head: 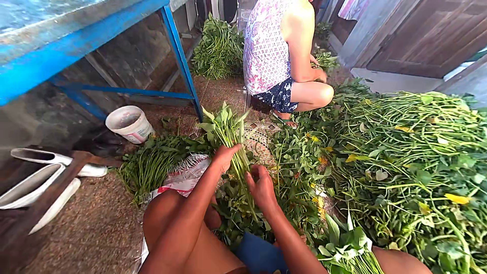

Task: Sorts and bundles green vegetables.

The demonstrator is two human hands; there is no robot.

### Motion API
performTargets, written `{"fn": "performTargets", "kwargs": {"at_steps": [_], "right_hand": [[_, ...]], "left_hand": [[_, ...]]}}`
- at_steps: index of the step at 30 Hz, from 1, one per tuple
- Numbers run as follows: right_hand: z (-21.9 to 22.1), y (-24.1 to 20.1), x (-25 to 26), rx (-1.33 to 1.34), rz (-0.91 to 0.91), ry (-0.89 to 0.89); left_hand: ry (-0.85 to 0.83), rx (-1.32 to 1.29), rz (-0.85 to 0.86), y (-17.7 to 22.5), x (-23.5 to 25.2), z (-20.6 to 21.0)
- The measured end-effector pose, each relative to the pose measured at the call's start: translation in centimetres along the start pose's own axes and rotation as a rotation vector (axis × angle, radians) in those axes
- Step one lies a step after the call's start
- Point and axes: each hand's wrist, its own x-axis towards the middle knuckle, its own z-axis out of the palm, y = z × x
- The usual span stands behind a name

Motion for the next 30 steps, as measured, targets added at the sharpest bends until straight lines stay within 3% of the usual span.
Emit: {"fn": "performTargets", "kwargs": {"at_steps": [3, 9, 12, 15, 17, 20, 22, 24, 27, 30], "right_hand": [[-0.2, -0.9, 2.5, 0.361, 0.249, -0.151], [-0.2, -3.3, 9.0, 1.048, 0.29, 0.292], [-0.7, -2.8, 8.8, 1.394, 0.285, 0.302], [-1.7, 0.5, 5.1, 1.145, 0.241, 0.035], [-2.4, 3.0, 2.6, 0.885, 0.296, 0.001], [-3.2, 3.9, 1.0, 0.618, 0.21, 0.028], [-3.7, 2.5, 1.7, 0.435, 0.091, -0.101], [-3.1, 0.7, 3.3, 0.464, 0.075, -0.129], [-2.2, -0.9, 5.6, 0.621, 0.161, -0.012], [-2.4, -1.0, 4.8, 0.408, 0.157, 0.018]], "left_hand": [[-0.023, 0.017, 0.05, -0.1, -1.1, 1.3], [-0.01, 0.108, 0.061, 0.1, -1.7, 1.9], [0.066, 0.11, 0.088, 0.7, -1.3, 1.4], [0.154, 0.169, 0.115, 1.8, -0.9, 0.2], [0.199, 0.195, 0.122, 2.5, -0.5, -0.9], [0.132, 0.19, 0.123, 2.5, -0.6, -1.0], [0.035, 0.184, 0.096, 1.9, -1.0, -0.6], [-0.071, 0.171, 0.068, 1.6, -1.7, 0.2], [-0.175, 0.142, 0.095, 1.6, -2.5, 0.9], [-0.103, 0.174, 0.144, 1.1, -2.3, 0.7]]}}
